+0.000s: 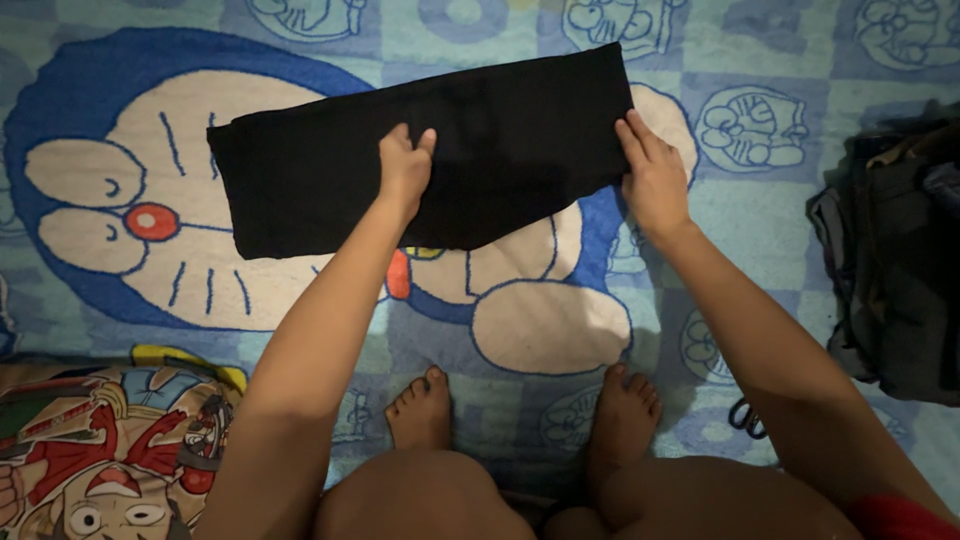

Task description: The person trims a loose thread from a pair of shorts using scissors and then folds two pairs of shorts by hand on a rug, placing them onto a pile of laundry.

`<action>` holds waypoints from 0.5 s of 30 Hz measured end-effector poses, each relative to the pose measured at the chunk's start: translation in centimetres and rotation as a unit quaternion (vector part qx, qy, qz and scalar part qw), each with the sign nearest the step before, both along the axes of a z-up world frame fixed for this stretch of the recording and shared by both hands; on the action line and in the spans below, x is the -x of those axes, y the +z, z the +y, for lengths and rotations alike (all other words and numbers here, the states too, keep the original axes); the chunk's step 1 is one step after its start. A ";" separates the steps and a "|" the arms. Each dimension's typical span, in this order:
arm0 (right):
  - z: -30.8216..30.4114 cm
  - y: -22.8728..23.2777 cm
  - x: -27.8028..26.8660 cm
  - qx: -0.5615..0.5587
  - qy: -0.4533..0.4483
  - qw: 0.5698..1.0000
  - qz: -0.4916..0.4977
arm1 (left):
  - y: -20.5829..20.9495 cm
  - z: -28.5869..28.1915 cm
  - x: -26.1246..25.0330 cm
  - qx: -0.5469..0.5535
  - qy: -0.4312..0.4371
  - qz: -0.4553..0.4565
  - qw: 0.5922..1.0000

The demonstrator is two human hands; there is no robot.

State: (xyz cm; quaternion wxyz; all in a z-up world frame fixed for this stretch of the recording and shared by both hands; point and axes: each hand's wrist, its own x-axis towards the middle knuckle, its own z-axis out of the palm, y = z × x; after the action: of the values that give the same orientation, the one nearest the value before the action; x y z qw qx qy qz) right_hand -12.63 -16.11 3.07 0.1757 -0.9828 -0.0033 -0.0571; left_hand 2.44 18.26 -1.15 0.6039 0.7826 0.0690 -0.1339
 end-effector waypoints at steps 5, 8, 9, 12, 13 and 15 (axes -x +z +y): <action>0.4 0.5 -0.3 0.039 0.019 0.999 0.012 | 0.4 -0.9 0.5 -0.062 0.022 -0.015 0.998; 0.7 3.1 -1.6 0.010 0.021 0.999 0.034 | 2.4 -2.0 1.2 -0.046 0.039 -0.117 0.991; 0.8 4.2 -2.1 0.016 0.033 0.998 0.056 | 3.2 -2.4 2.2 -0.173 0.025 -0.172 0.970; 3.0 5.5 -4.2 -0.009 0.085 0.996 0.035 | 4.5 -4.0 2.6 -0.340 -0.081 -0.278 0.895; 3.8 5.4 -5.3 -0.040 0.126 0.991 -0.011 | 4.4 -4.5 2.4 -0.380 -0.167 -0.330 0.848; 6.9 4.0 -7.4 0.041 0.145 0.988 -0.032 | 3.6 -5.8 2.4 -0.377 -0.213 -0.363 0.825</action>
State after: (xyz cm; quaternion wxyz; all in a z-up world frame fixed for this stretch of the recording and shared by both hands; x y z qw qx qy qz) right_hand -5.25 -9.16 7.05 0.1417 -0.9759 -0.1538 -0.0621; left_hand 0.06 12.50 2.45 0.1999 0.9366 -0.2789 0.0712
